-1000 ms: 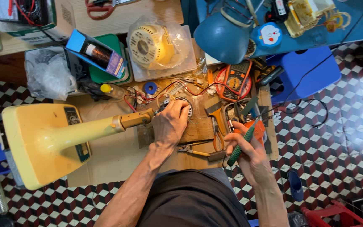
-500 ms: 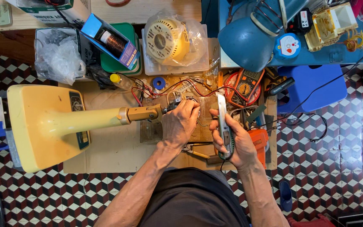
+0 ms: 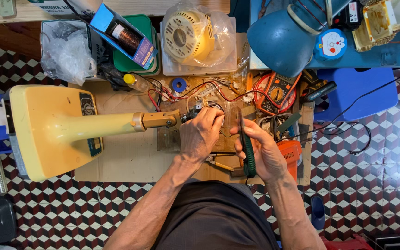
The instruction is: The person works on a disassembled electric fan motor, handling wires and a small black component. They use a utility knife to strip wire insulation and then connect the wires to the component. The person also adjusts a desk lamp for better lighting.
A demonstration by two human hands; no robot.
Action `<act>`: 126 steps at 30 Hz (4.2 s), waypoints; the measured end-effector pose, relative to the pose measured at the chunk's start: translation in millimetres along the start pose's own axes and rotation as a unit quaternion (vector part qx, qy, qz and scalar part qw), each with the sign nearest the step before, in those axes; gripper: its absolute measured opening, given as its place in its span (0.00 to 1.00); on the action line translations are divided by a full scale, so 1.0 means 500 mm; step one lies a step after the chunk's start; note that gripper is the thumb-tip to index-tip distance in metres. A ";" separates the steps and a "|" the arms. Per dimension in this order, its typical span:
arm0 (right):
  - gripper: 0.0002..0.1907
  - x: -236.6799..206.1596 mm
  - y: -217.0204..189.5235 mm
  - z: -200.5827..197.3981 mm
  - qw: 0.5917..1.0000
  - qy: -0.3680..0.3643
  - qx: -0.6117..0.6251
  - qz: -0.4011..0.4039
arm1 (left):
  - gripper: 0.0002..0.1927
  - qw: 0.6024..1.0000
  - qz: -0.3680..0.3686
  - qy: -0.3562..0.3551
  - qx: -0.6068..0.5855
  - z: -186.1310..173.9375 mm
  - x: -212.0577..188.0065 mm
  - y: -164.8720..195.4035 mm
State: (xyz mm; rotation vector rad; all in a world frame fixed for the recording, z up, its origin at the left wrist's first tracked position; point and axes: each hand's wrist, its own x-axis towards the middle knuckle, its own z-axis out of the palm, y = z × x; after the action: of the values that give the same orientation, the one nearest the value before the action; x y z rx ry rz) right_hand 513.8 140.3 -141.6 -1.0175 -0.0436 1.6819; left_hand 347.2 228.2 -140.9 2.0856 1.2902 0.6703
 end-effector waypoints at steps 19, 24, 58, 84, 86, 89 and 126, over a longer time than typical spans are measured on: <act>0.29 0.038 0.013 0.010 0.996 0.000 -0.070 0.048 | 0.05 0.999 0.028 -0.002 -0.020 -0.013 -0.001 -0.006; 0.30 0.037 0.014 0.010 0.996 0.015 -0.078 0.050 | 0.05 0.999 0.023 -0.015 -0.017 -0.013 -0.001 -0.007; 0.26 0.036 0.018 -0.006 0.995 -0.063 0.055 0.062 | 0.06 0.998 0.019 -0.059 -0.013 -0.016 0.013 -0.017; 0.26 0.047 0.020 -0.005 0.994 -0.019 -0.110 0.025 | 0.05 0.998 0.012 -0.055 0.005 -0.005 0.008 -0.019; 0.27 0.047 0.019 -0.004 0.993 -0.019 -0.114 0.026 | 0.05 0.998 0.012 -0.057 0.006 -0.005 0.008 -0.019; 0.27 0.047 0.019 -0.003 0.993 -0.015 -0.117 0.025 | 0.05 0.998 0.009 -0.058 0.002 -0.004 0.009 -0.019; 0.26 0.055 0.026 -0.010 0.992 -0.008 -0.120 0.021 | 0.05 0.996 0.003 -0.075 0.041 0.007 0.010 -0.019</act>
State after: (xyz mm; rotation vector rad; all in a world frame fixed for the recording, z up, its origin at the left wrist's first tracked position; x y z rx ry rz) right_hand 506.3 155.3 -167.9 -1.1901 -0.2429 1.7528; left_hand 345.9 235.2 -149.5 2.1616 1.2451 0.4597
